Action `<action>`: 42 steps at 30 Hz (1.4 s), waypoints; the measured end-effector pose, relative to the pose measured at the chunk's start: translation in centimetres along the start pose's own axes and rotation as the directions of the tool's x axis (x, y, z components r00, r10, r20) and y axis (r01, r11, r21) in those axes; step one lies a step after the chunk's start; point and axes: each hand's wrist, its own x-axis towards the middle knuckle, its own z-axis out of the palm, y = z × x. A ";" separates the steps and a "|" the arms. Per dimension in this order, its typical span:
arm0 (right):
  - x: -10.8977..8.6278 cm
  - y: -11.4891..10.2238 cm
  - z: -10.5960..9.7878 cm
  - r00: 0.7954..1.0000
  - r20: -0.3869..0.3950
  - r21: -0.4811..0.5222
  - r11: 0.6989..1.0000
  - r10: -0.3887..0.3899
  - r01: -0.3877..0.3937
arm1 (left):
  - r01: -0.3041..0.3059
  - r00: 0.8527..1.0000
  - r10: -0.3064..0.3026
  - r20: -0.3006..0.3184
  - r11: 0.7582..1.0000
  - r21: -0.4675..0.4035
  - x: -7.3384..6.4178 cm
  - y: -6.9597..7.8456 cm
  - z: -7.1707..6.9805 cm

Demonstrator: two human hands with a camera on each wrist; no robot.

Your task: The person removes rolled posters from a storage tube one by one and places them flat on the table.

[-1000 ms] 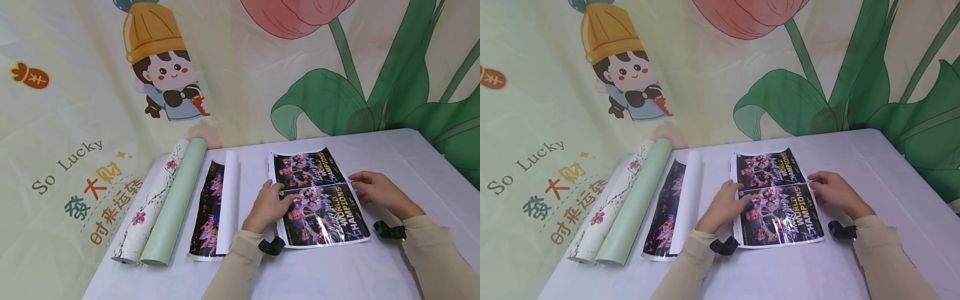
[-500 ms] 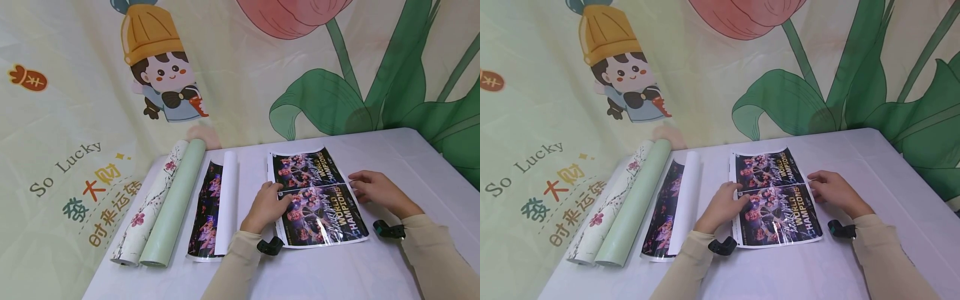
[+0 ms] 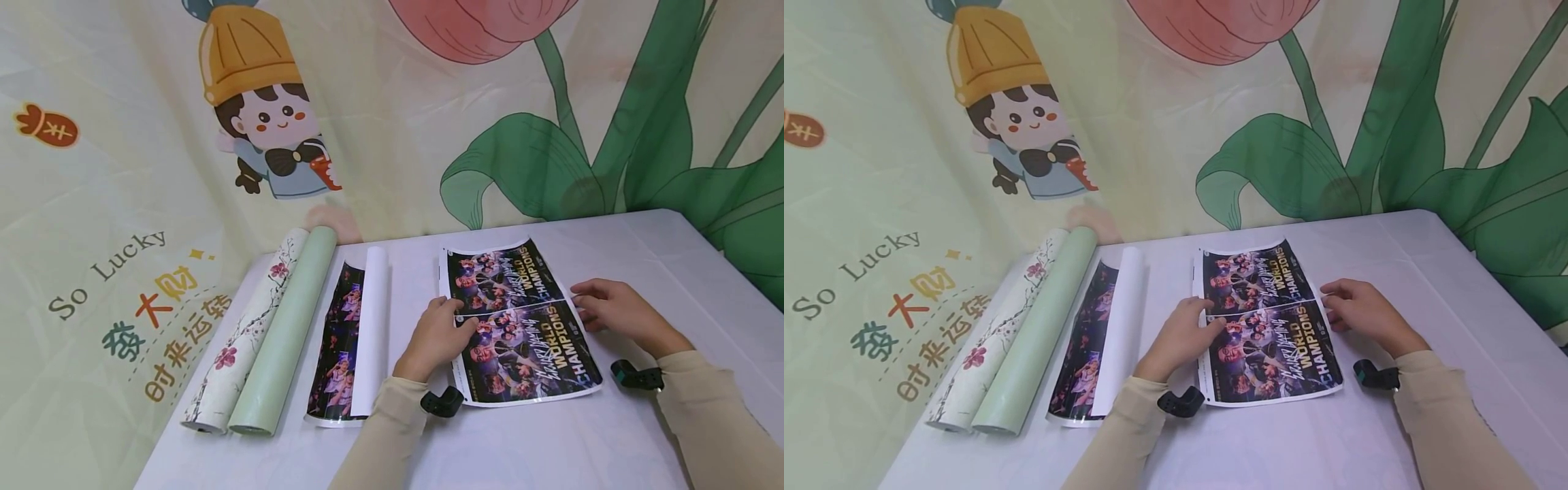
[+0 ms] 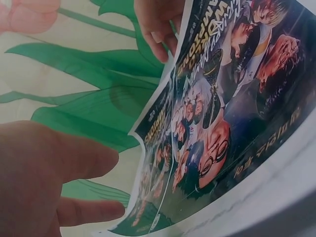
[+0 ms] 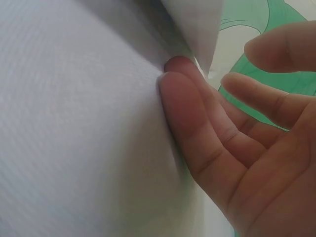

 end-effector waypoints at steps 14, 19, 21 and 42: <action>0.0 -0.2 0.0 1.000 -0.004 0.002 1.000 -0.007 0.007 | -0.051 0.999 0.051 -0.004 0.998 0.028 0.0 0.0 -0.1; 0.0 -0.1 0.1 1.000 -0.004 0.004 1.000 -0.009 0.009 | -0.069 0.998 0.069 -0.003 0.997 0.038 -0.1 0.1 -0.3; 0.0 -0.2 0.1 1.000 -0.001 0.004 1.000 -0.004 0.004 | -0.077 0.997 0.077 -0.003 0.996 0.046 -0.1 0.1 -0.3; 0.0 -0.2 0.1 1.000 0.004 -0.011 1.000 0.010 -0.010 | -0.125 0.991 0.129 -0.041 0.987 0.097 -0.2 0.8 -1.1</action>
